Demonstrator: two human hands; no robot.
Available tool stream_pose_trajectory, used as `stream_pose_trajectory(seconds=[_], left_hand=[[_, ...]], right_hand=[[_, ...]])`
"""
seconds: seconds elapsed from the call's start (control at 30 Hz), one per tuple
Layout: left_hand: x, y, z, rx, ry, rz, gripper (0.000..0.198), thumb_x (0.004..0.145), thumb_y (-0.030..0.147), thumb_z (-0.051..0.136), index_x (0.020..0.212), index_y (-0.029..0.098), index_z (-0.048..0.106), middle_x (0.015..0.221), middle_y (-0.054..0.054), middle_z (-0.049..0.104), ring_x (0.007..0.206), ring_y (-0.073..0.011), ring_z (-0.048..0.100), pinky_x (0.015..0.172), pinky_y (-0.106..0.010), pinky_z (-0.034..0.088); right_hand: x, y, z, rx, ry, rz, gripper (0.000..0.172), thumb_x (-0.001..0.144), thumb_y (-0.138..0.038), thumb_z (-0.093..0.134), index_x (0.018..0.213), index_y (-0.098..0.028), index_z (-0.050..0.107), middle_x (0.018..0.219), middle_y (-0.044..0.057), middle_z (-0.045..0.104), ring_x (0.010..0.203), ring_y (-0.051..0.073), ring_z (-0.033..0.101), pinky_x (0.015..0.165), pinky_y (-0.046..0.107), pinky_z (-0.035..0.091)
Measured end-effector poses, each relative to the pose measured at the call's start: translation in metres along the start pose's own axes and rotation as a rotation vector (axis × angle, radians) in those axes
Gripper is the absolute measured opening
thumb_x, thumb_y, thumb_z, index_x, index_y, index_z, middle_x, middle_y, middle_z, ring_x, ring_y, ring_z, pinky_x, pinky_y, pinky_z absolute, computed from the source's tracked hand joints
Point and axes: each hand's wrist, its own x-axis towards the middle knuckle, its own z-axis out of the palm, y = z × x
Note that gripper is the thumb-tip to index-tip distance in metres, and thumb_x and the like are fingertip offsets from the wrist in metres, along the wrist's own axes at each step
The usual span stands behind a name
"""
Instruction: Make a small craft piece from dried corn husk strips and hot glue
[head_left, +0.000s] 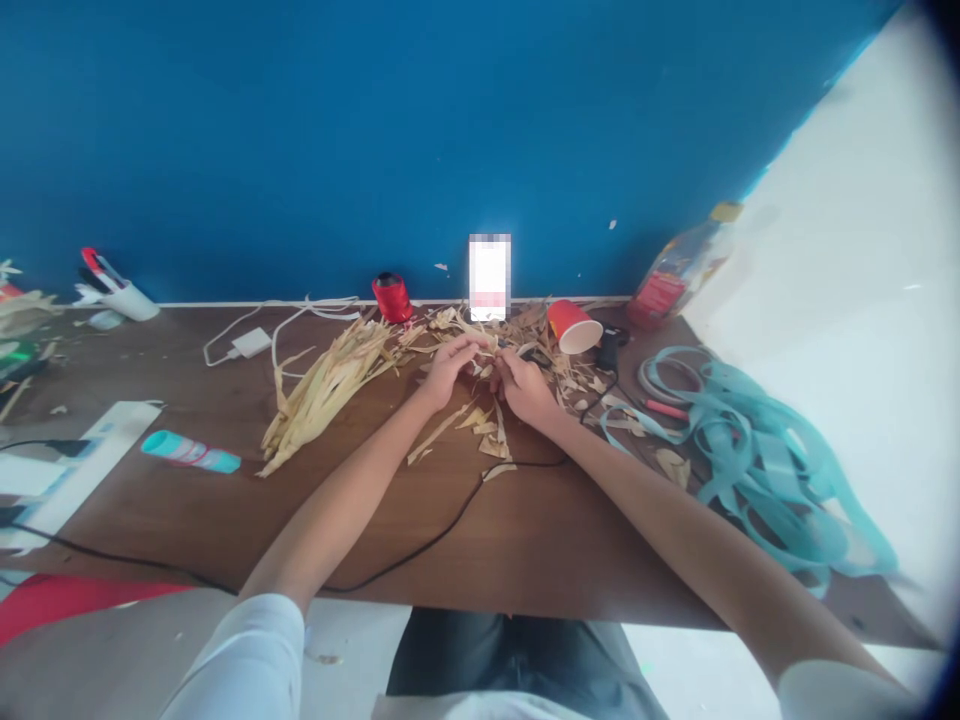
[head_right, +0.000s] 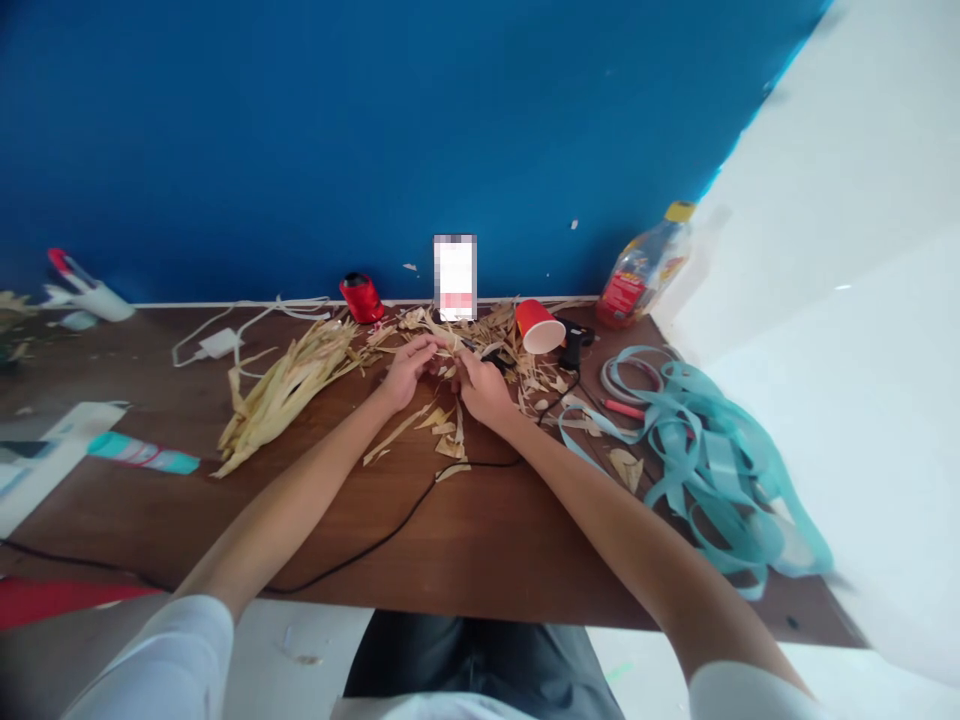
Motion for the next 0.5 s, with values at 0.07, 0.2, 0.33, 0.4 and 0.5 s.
stream_pose_trajectory(seconds=[0.07,0.2,0.33,0.4,0.5], left_hand=[[0.0002,-0.0005,-0.0008,-0.008,-0.008,0.003,0.019,0.078,0.03,0.058,0.091,0.017,0.065,0.082,-0.002,0.063,0.068,-0.0119,0.055,0.058,-0.024,0.04],[-0.0003,0.0008,0.0008,0.042,-0.016,0.05,0.016,0.07,0.022,0.063,0.085,0.017,0.062,0.084,-0.001,0.063,0.073,-0.012,0.056,0.065,-0.024,0.043],[-0.0027,0.0047,0.006,0.202,0.013,0.132,0.019,0.071,0.027,0.068,0.085,0.015,0.062,0.088,-0.004,0.064,0.078,-0.014,0.057,0.071,-0.026,0.044],[-0.0036,0.0057,0.008,0.286,0.032,0.161,0.021,0.074,0.032,0.068,0.085,0.015,0.064,0.086,-0.004,0.065,0.074,-0.0135,0.056,0.069,-0.025,0.044],[-0.0037,0.0055,0.0089,0.351,0.041,0.195,0.024,0.077,0.038,0.066,0.084,0.015,0.064,0.084,-0.004,0.065,0.072,-0.0137,0.056,0.067,-0.025,0.043]], right_hand=[[-0.0001,-0.0014,-0.0008,0.001,0.004,-0.004,0.024,0.098,-0.029,0.03,0.089,-0.023,0.051,0.064,0.0,0.063,0.056,0.017,0.058,0.061,0.028,0.043],[-0.0007,-0.0035,-0.003,-0.001,0.02,-0.013,0.025,0.099,-0.031,0.03,0.086,-0.023,0.05,0.064,-0.001,0.063,0.058,0.016,0.058,0.062,0.028,0.042],[-0.0008,-0.0028,-0.0033,-0.022,0.044,0.002,0.026,0.099,-0.032,0.031,0.086,-0.023,0.051,0.064,0.0,0.062,0.059,0.017,0.059,0.062,0.027,0.042],[-0.0008,-0.0021,-0.0029,-0.026,0.055,0.008,0.025,0.098,-0.032,0.031,0.087,-0.023,0.052,0.064,0.0,0.062,0.058,0.017,0.059,0.061,0.027,0.042],[-0.0008,-0.0022,-0.0025,-0.031,0.061,0.007,0.025,0.098,-0.031,0.031,0.087,-0.023,0.052,0.064,0.0,0.063,0.058,0.016,0.059,0.06,0.027,0.042]])
